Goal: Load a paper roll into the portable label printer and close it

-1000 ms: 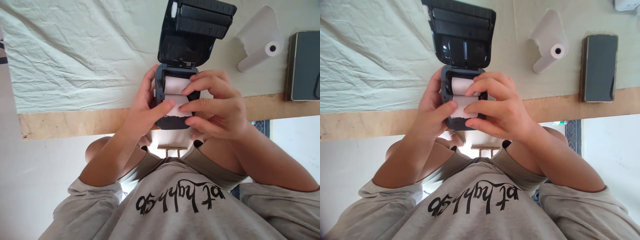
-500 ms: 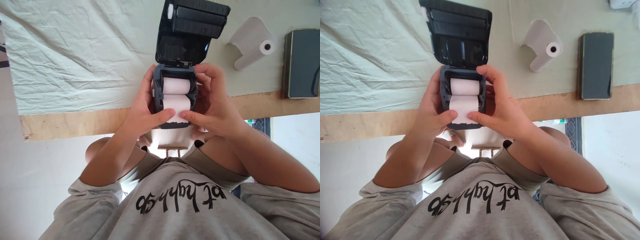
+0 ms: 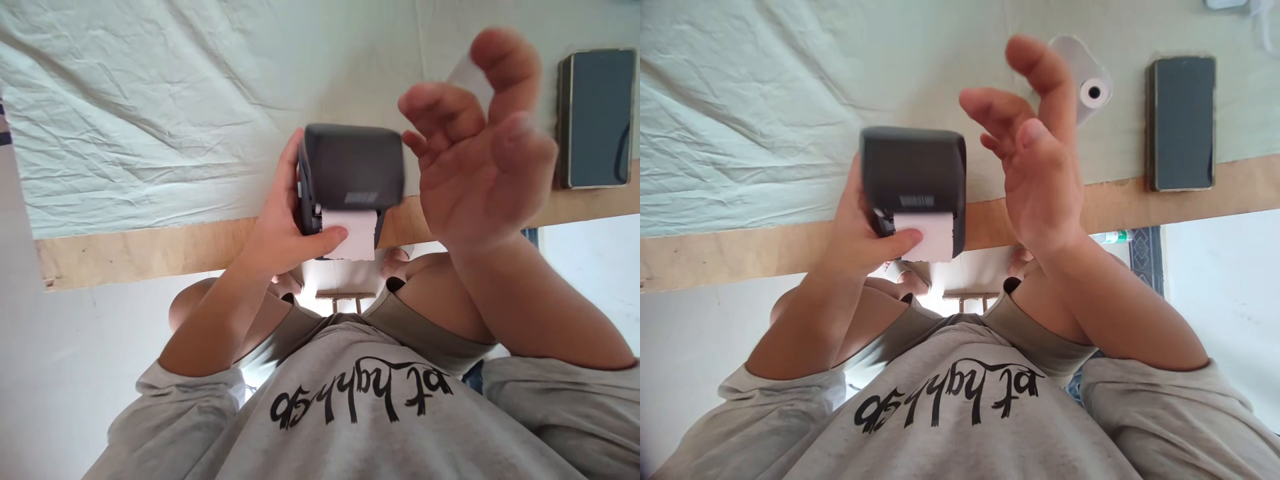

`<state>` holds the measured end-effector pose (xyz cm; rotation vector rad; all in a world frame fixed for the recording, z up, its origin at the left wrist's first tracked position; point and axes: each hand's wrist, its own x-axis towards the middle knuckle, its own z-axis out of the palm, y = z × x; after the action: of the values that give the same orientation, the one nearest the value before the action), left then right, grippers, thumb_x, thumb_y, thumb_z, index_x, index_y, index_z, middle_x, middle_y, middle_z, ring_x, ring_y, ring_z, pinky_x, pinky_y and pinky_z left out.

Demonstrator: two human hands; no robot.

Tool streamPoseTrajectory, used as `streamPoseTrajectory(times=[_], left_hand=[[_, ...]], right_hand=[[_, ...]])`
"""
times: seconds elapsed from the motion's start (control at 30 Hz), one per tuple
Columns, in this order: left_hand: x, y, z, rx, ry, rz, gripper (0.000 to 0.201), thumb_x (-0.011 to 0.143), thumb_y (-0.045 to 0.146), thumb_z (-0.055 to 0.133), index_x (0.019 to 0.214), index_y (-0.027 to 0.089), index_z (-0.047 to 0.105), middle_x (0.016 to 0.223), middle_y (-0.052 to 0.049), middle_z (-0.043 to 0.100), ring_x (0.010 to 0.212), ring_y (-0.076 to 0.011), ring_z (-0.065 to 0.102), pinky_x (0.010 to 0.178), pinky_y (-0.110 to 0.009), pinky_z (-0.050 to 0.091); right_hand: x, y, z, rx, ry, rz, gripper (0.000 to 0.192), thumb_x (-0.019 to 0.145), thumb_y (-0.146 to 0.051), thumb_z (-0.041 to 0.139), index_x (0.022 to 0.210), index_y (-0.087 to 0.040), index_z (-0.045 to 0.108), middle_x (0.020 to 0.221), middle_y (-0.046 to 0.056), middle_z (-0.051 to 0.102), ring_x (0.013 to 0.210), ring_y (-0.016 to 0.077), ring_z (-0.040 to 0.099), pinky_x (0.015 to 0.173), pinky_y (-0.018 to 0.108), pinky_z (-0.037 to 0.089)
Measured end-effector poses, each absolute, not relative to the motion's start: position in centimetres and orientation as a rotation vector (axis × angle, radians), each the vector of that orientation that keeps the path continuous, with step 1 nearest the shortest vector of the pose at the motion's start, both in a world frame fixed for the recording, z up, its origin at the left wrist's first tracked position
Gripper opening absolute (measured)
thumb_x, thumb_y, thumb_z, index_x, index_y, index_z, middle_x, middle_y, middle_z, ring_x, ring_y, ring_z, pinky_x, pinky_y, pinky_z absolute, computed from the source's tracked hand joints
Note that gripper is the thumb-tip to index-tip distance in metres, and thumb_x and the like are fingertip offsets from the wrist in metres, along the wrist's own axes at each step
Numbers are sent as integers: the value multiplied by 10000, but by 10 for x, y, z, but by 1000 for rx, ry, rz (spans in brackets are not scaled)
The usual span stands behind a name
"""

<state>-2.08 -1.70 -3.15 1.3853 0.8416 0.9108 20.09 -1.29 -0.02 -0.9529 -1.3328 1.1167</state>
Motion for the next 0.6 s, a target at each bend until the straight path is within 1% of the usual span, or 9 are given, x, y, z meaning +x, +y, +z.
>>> streamPoseTrajectory(times=[0.07, 0.13, 0.2, 0.23, 0.27, 0.33, 0.4, 0.5, 0.6], left_hand=[[-20, -19, -30, 1361, 841, 917, 1068, 582, 271, 821, 1482, 338, 250, 1400, -70, 501, 1185, -286, 571, 945, -415, 538], [-20, -21, -29, 1326, 819, 922, 1054, 595, 259, 813, 1480, 362, 251, 1401, -62, 492, 1157, -274, 586, 897, -398, 559], [-19, -22, -29, 1297, 781, 921, 1047, 611, 242, 802, 1473, 411, 234, 1395, -45, 484, 1121, -261, 606, 826, -376, 583], [-19, -22, -29, 1282, 763, 921, 1041, 616, 231, 799, 1464, 434, 231, 1404, -34, 471, 1131, -261, 604, 819, -372, 589], [-19, -22, -29, 1268, 732, 925, 1028, 618, 232, 798, 1452, 450, 238, 1412, -25, 458, 1154, -265, 596, 831, -377, 591], [-18, -23, -29, 1220, 685, 937, 951, 648, 266, 786, 1428, 449, 273, 1423, -16, 451, 1231, -278, 559, 930, -414, 570], [-17, -24, -26, 1165, 706, 954, 790, 709, 324, 750, 1389, 403, 355, 1388, -28, 496, 1273, -283, 537, 1017, -437, 529], [-14, -25, -20, 1118, 819, 973, 578, 756, 356, 723, 1286, 332, 495, 1319, -43, 575, 1227, -283, 579, 1008, -410, 539], [-13, -27, -14, 1034, 874, 962, 581, 724, 330, 759, 1258, 319, 531, 1324, -24, 591, 1194, -271, 598, 961, -363, 562]], right_hand=[[198, -14, -2, -983, -1358, 1186, 419, 846, -499, 493, 1214, -301, 454, 1253, 23, 576, 1246, 205, 541, 1044, 413, 468], [194, -18, -5, -969, -1467, 1246, 437, 854, -499, 543, 1234, -294, 477, 1245, 40, 562, 1175, 205, 569, 979, 389, 511], [190, -22, -6, -953, -1568, 1278, 545, 832, -473, 614, 1308, -297, 415, 1211, 43, 549, 1043, 184, 599, 864, 351, 555], [188, -24, -7, -961, -1606, 1289, 599, 819, -446, 644, 1334, -302, 375, 1195, 41, 541, 972, 167, 604, 803, 327, 565], [186, -25, -7, -974, -1637, 1296, 636, 812, -425, 662, 1348, -314, 337, 1194, 39, 528, 917, 150, 600, 748, 302, 568], [185, -26, -7, -980, -1660, 1320, 666, 808, -405, 676, 1350, -332, 296, 1215, 39, 498, 870, 132, 591, 669, 267, 562], [185, -26, -7, -962, -1642, 1363, 657, 812, -388, 678, 1341, -337, 293, 1202, 36, 487, 854, 122, 589, 635, 247, 558], [184, -25, -8, -945, -1653, 1355, 670, 806, -383, 690, 1340, -345, 288, 1176, 26, 483, 833, 112, 583, 639, 240, 561], [182, -25, -8, -983, -1673, 1285, 665, 798, -456, 686, 1327, -347, 299, 1137, 21, 501, 842, 129, 569, 654, 257, 554]])
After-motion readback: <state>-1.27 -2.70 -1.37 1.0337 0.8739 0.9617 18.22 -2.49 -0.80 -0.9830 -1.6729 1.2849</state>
